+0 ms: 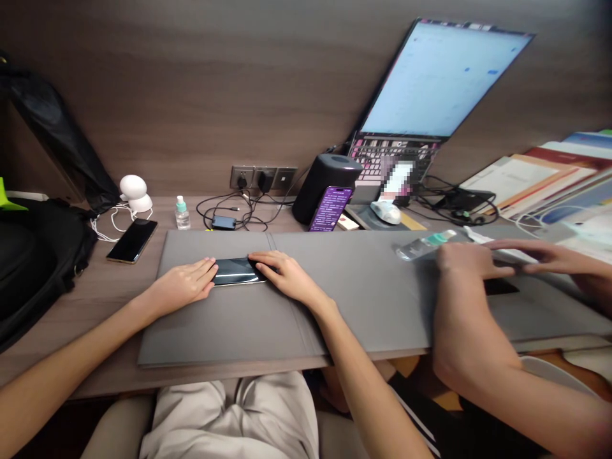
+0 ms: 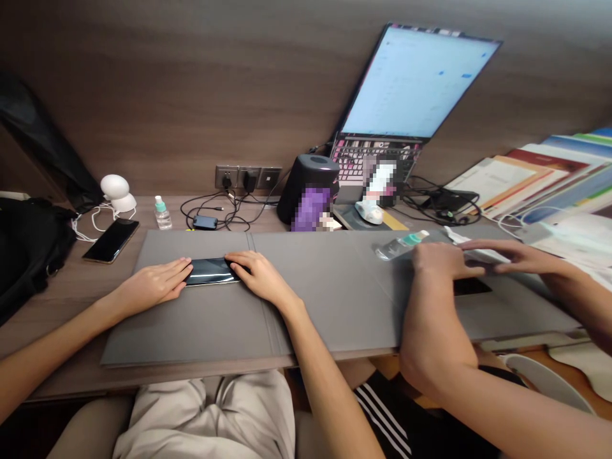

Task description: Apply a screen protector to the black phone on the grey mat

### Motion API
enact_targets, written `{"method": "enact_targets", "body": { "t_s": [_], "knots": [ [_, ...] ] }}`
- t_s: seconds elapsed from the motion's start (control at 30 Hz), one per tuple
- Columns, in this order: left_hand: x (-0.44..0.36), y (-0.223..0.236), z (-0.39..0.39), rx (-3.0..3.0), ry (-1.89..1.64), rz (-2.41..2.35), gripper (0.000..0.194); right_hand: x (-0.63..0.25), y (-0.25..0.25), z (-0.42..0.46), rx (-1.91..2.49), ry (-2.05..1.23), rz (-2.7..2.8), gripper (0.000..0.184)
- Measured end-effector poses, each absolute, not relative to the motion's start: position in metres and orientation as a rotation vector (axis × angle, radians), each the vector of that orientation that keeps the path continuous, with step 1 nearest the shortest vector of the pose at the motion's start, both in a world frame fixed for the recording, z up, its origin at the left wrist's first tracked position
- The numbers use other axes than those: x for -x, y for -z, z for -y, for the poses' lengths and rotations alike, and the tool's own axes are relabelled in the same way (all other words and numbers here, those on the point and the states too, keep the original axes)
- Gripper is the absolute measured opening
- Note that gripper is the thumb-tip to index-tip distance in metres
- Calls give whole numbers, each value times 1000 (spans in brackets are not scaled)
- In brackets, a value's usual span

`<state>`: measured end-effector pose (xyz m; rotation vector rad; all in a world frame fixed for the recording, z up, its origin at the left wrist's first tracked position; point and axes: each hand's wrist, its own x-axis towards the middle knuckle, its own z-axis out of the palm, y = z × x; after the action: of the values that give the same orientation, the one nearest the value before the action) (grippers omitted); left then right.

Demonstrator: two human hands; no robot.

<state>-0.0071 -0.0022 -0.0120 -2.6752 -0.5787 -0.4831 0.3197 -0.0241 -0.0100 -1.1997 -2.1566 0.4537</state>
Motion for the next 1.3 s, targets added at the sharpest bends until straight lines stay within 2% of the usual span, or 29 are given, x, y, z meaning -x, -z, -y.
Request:
{"method": "enact_targets", "body": {
  "t_s": [0.6,0.73,0.87,1.13,1.3],
  "knots": [
    [10,5,2,2878,649,792,41,-320,3,30,1228,-456,2167,42],
    [10,-1,3,2936,672,883,43,-321,0,32,1217,-418,2137,37],
    [9,-5,3,2992,700,1045,45,-320,-3,32,1200,-373,2138,34],
    [5,-19,-2,3004,834,1561,52,-323,-3,26,1349,-304,1974,45],
    [-2,-18,-18,3006,1095,1699,57,-334,-3,36,1445,-139,1864,42]
  ]
}}
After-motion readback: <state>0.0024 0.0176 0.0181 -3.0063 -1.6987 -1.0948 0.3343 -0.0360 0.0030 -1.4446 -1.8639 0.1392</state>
